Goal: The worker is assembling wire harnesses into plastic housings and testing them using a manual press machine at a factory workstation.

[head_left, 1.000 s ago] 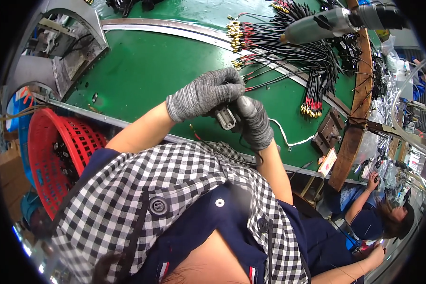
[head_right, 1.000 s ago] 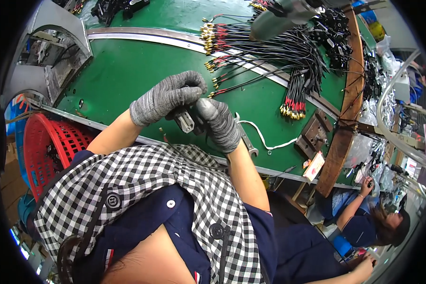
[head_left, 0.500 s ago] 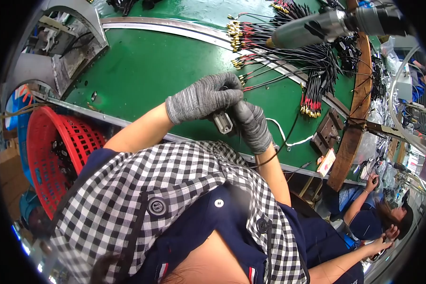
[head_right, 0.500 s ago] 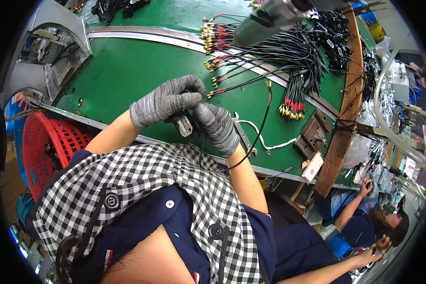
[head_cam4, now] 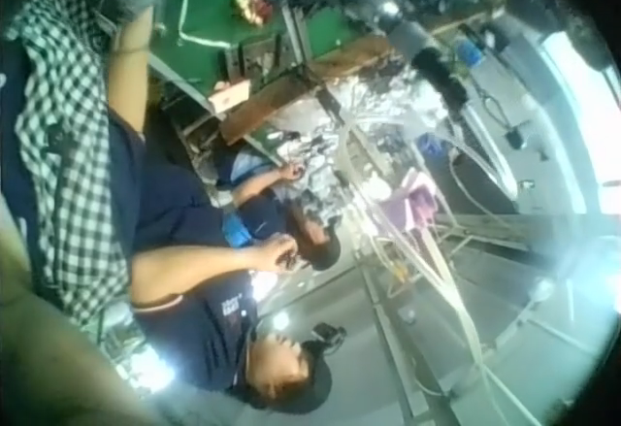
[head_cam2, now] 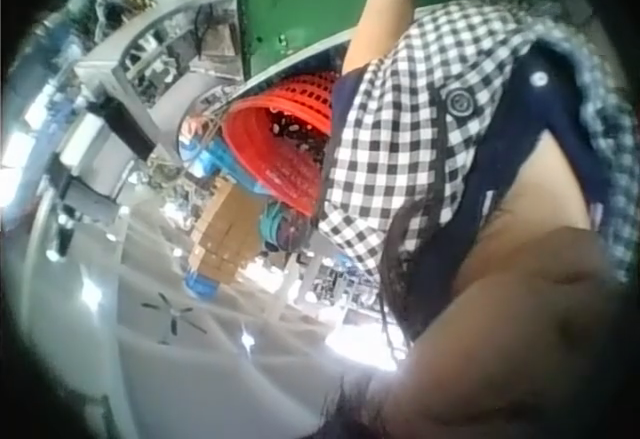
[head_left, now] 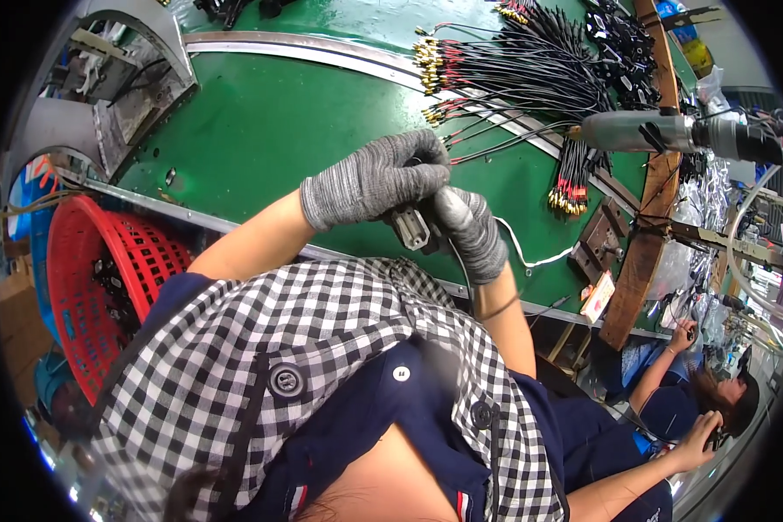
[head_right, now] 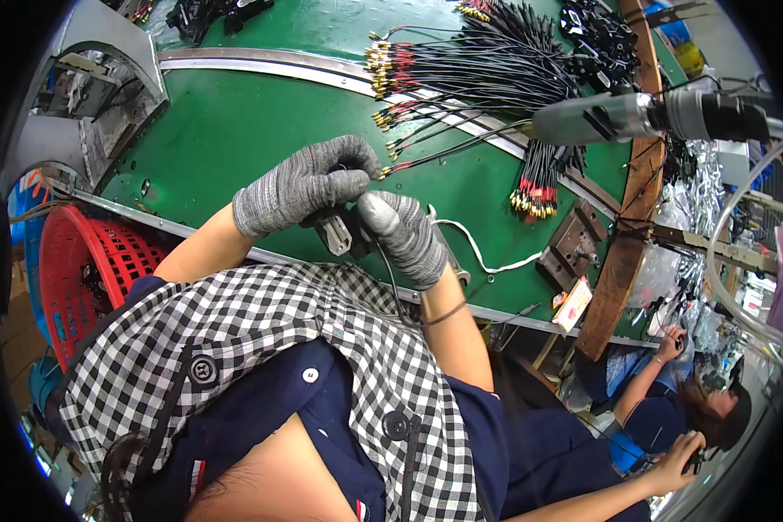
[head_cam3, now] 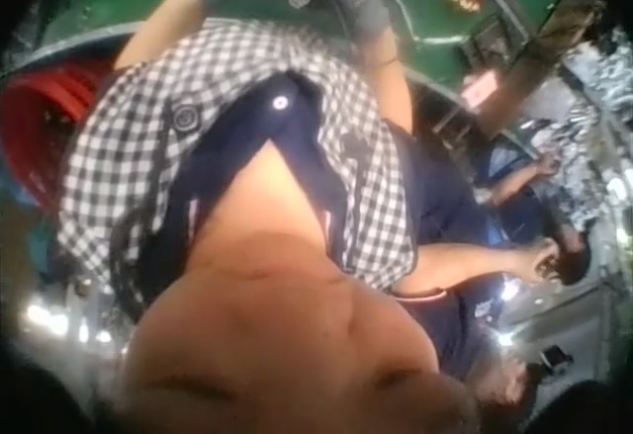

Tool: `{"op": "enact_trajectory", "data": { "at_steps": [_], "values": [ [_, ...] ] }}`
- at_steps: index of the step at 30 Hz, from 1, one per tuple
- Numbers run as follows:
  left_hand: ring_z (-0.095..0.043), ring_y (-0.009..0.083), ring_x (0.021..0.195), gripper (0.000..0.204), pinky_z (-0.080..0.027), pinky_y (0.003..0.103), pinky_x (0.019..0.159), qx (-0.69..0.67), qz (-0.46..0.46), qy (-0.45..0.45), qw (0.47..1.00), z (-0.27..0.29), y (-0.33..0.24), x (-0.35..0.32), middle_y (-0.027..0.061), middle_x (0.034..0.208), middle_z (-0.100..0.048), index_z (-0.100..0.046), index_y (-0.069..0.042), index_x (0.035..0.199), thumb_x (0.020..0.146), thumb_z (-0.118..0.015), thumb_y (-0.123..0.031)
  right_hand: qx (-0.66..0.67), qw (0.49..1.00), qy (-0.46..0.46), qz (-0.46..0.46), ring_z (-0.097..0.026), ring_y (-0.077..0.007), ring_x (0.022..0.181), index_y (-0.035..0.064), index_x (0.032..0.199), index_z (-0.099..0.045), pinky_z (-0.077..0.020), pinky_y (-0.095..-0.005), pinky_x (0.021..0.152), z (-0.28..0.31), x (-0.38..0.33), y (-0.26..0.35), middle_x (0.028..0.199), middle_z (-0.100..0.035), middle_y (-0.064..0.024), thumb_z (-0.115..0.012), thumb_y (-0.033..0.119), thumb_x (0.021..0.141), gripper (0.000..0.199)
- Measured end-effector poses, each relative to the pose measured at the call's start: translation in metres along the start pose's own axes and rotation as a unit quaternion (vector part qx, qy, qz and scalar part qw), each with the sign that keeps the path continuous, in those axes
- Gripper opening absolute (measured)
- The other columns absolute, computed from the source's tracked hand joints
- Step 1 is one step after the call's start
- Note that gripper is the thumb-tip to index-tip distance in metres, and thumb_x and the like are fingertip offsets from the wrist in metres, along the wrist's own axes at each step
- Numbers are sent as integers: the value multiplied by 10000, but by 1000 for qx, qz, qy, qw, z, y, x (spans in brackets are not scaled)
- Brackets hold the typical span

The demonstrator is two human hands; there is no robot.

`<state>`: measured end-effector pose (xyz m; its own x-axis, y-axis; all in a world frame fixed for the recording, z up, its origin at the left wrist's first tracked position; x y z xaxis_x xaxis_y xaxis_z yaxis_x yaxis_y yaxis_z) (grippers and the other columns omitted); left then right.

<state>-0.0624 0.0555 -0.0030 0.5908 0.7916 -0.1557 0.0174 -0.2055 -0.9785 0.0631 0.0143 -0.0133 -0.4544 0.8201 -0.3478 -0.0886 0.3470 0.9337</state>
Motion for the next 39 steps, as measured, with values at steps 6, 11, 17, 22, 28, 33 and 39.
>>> {"op": "enact_trajectory", "data": {
  "at_steps": [6,11,17,22,28,33,39],
  "values": [
    [-497,64,712,252,-432,215,621,-1,118,6,993,8,8,1,-6,812,-533,-573,-59,997,844,-588,-258,-287,942,-77,154,-546,-220,556,43,757,-548,-437,-340,549,7,3,16,595,-526,-87,-453,334,925,349],
    [-494,59,691,257,-426,207,592,29,95,-7,995,3,10,-3,-5,805,-534,-567,-54,1005,849,-575,-258,-469,851,-100,211,-551,-221,536,56,752,-584,-430,-303,488,2,0,15,588,-541,-81,-540,249,881,237],
    [-478,44,637,257,-396,190,520,75,10,0,997,4,5,-3,-9,792,-537,-560,-59,1007,848,-566,-261,-105,985,-25,137,-577,-293,598,62,743,-534,-446,-377,562,2,8,-32,627,-567,-120,-470,280,907,280],
    [-481,55,636,272,-395,202,530,3,144,36,989,11,-4,7,-7,777,-532,-557,-74,996,835,-563,-293,-160,984,22,77,-586,-275,609,78,879,-573,-466,-329,576,4,12,6,665,-579,-109,-489,234,874,177],
    [-486,96,490,291,-335,210,406,-95,152,-11,984,4,17,15,32,710,-549,-537,-49,1018,845,-531,-284,-544,829,16,131,-598,-330,809,109,882,-570,-467,-414,707,5,18,14,846,-605,-146,-447,276,862,209],
    [-567,144,502,333,-441,224,440,-61,4,-47,997,-1,38,-4,88,717,-602,-462,-11,1118,877,-535,-229,-513,850,-99,60,-615,-356,709,79,836,-598,-476,-442,649,8,14,12,756,-633,-169,-452,319,864,283],
    [-565,151,496,369,-457,223,449,-82,-41,-75,993,0,29,-5,95,730,-589,-435,-8,1149,870,-584,-198,-510,842,-150,91,-632,-303,700,48,816,-597,-486,-404,621,7,12,6,731,-628,-173,-464,338,870,324]
  ]
}}
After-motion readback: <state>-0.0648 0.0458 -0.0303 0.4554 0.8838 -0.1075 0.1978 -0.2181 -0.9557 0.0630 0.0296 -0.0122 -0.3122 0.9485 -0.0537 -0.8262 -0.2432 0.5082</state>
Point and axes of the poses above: each hand's wrist, its own x-axis towards the middle knuckle, its own z-axis out of the back of the hand, y = z × x, the point moved 5 cm from there along x, towards the middle knuckle
